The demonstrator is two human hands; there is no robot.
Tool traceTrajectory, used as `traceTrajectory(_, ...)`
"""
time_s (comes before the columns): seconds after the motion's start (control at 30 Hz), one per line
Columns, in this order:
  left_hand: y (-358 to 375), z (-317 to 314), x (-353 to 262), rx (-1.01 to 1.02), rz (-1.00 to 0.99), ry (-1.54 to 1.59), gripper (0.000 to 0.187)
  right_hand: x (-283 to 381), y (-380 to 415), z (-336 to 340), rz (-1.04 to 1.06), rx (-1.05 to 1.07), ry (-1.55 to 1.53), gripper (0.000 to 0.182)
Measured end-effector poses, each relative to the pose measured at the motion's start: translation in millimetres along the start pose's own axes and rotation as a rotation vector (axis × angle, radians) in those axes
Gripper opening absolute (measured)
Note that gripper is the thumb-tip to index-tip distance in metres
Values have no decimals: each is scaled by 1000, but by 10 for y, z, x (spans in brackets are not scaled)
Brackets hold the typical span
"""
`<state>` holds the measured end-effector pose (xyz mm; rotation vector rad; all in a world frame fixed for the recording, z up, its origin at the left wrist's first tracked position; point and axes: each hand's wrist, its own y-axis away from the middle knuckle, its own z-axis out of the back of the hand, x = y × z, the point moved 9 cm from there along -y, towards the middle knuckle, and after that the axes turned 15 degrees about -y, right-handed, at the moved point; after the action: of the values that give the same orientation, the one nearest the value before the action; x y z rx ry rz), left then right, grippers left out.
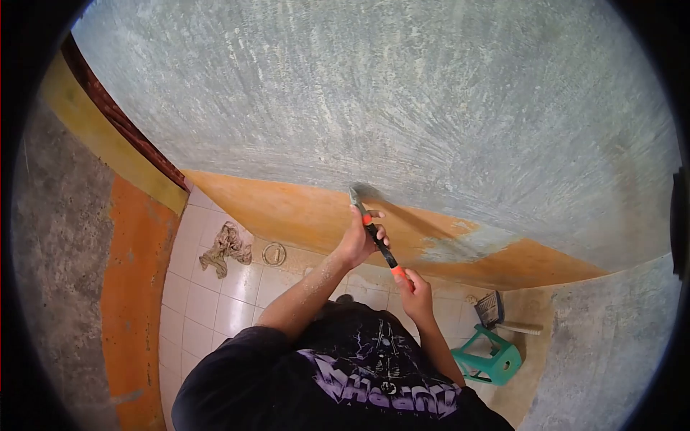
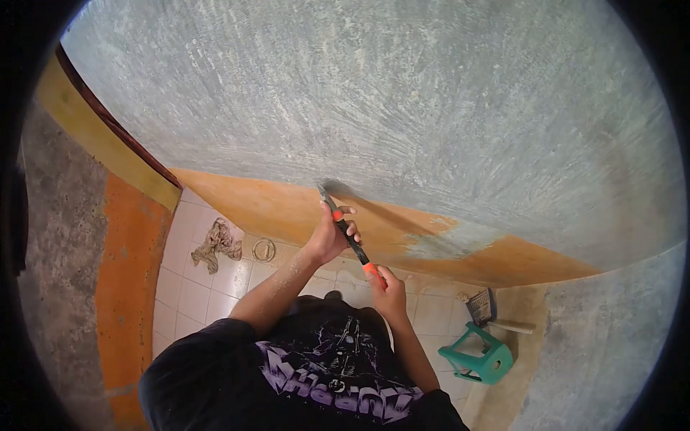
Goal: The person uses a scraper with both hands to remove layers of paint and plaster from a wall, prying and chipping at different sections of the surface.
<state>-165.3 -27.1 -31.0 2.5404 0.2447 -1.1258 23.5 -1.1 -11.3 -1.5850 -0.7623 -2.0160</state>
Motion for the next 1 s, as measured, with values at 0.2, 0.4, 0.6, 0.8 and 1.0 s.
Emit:
traceTrajectory(0.2, 84, -153, 160, 12, 58, 25, 73, -134, 158, 147, -23, 17, -84, 35)
traceTrajectory(0.4, 238, -546, 605, 47, 140, -18, 73, -431, 581, 528, -47, -9, -119, 34)
traceTrajectory(0.6, 408, -1248, 1150, 116, 193, -46, 72, -599, 1230, 1148, -66, -96, -146, 33)
traceTrajectory(0.8, 650, -2062, 1918, 208, 272, -114, 72, -954, 2075, 1857, -134, -205, -208, 33)
traceTrajectory(1.0, 804, -2734, 2714, 301, 358, -159, 67, -1349, 2803, 2420, -252, -329, -369, 34)
